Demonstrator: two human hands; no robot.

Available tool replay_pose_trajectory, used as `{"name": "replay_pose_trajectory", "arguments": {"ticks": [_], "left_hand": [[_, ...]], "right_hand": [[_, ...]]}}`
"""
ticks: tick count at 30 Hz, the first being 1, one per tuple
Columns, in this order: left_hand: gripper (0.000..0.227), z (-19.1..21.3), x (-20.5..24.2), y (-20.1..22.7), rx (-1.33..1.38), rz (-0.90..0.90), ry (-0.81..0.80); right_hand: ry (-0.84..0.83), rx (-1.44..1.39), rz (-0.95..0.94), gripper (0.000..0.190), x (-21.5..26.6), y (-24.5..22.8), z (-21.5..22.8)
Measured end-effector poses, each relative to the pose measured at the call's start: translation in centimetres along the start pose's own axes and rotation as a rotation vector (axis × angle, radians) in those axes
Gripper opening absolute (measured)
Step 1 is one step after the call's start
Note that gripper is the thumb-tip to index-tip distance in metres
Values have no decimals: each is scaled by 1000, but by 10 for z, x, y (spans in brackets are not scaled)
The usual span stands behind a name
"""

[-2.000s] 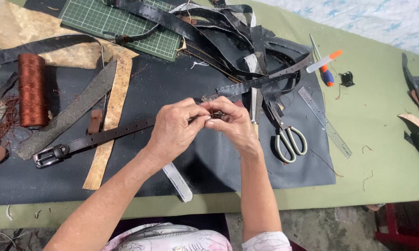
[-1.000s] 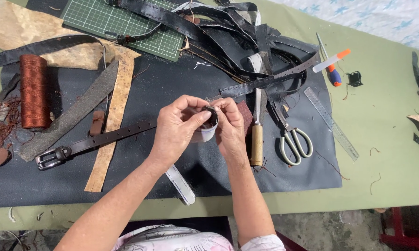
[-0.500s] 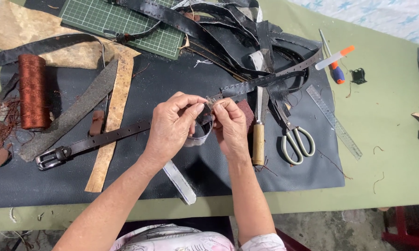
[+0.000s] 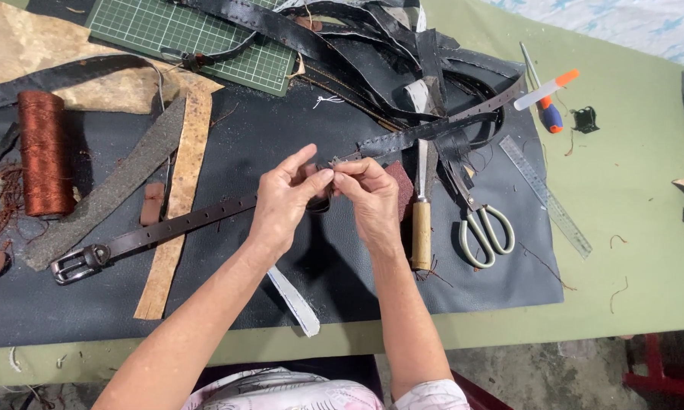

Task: Assembling a leather belt by attaching a buckle and leather loop using hand tools

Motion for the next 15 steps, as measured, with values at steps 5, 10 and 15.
{"name": "replay_pose_trajectory", "arguments": {"ticks": [5,10,15], "left_hand": [[27,-16,-14,-24,82,116,3],[12,-16,-27,-45,-1,70,21],[13,-10,-37,-68,-77,65,107]], "right_hand": [[-45,317,98,9,-8,-12,4],[-38,720,279,5,-6,-22,4],[-63,918,421,19,-9,-1,7]]}}
Point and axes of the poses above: each hand's wrist, its own x-axis away from the middle knuckle, its own z-axis out of the back of the hand, y = z × x, the point moved 9 cm from there along -x, towards the middle knuckle, and after that the axes turned 9 degrees about -x, right-handed, at the moved point
